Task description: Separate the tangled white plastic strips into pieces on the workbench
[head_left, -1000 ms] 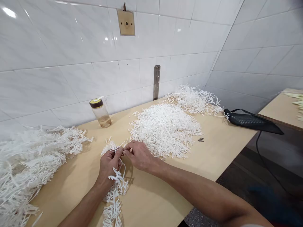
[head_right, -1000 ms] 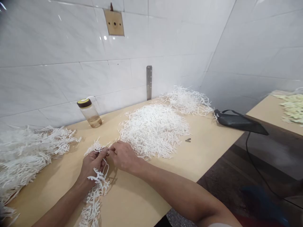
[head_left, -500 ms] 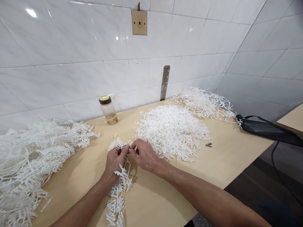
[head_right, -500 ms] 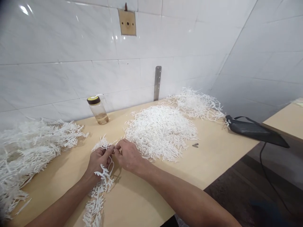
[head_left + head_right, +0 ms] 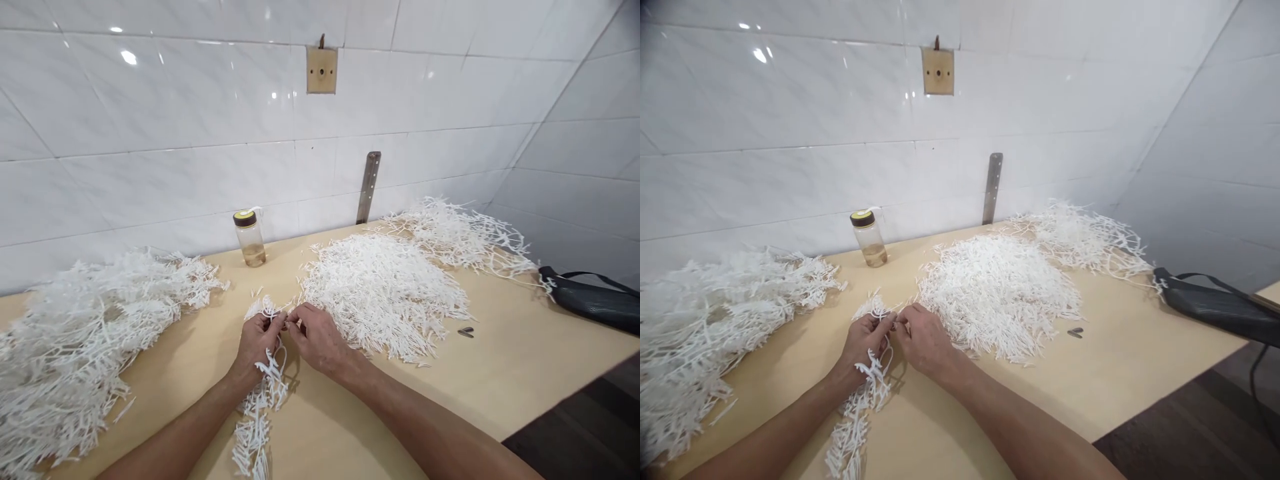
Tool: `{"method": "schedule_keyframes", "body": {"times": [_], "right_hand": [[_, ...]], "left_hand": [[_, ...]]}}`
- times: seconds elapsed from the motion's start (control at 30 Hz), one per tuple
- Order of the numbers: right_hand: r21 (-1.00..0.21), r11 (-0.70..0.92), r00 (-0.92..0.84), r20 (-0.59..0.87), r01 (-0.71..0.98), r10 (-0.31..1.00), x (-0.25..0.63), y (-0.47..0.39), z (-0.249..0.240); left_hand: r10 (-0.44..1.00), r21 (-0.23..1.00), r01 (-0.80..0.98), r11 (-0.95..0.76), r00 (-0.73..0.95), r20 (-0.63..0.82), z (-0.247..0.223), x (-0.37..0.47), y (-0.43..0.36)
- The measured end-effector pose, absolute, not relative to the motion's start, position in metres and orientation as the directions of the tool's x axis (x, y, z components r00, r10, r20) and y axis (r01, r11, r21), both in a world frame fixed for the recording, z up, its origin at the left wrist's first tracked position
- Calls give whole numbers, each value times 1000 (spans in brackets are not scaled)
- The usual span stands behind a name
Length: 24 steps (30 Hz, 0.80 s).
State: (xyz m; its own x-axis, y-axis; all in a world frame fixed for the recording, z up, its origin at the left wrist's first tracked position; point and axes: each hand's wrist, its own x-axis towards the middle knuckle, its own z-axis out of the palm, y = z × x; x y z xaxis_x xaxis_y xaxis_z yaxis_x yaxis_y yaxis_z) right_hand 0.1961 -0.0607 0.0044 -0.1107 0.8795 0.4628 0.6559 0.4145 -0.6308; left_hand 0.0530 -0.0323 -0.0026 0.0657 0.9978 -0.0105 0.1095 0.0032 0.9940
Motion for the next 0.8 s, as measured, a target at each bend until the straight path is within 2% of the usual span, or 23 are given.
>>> {"method": "schedule_keyframes", "body": {"times": [0.17, 0.5, 0.67, 0.8], "right_hand": [[-651, 375, -85, 431, 660, 899, 194, -63, 3], [-713, 372, -80, 408, 594, 910, 196, -59, -3], [-652, 405, -115, 440, 641, 891, 192, -59, -7], [-560, 445, -184, 461, 699, 868, 184, -68, -7]], "left_hand": [[991, 990, 142, -6, 137, -13, -1, 52, -33], [986, 998, 61, 11, 165, -21, -4, 53, -32], [985, 996, 88, -25, 173, 9, -9, 52, -29], [994, 985, 163, -54, 104, 37, -10, 51, -24]]}}
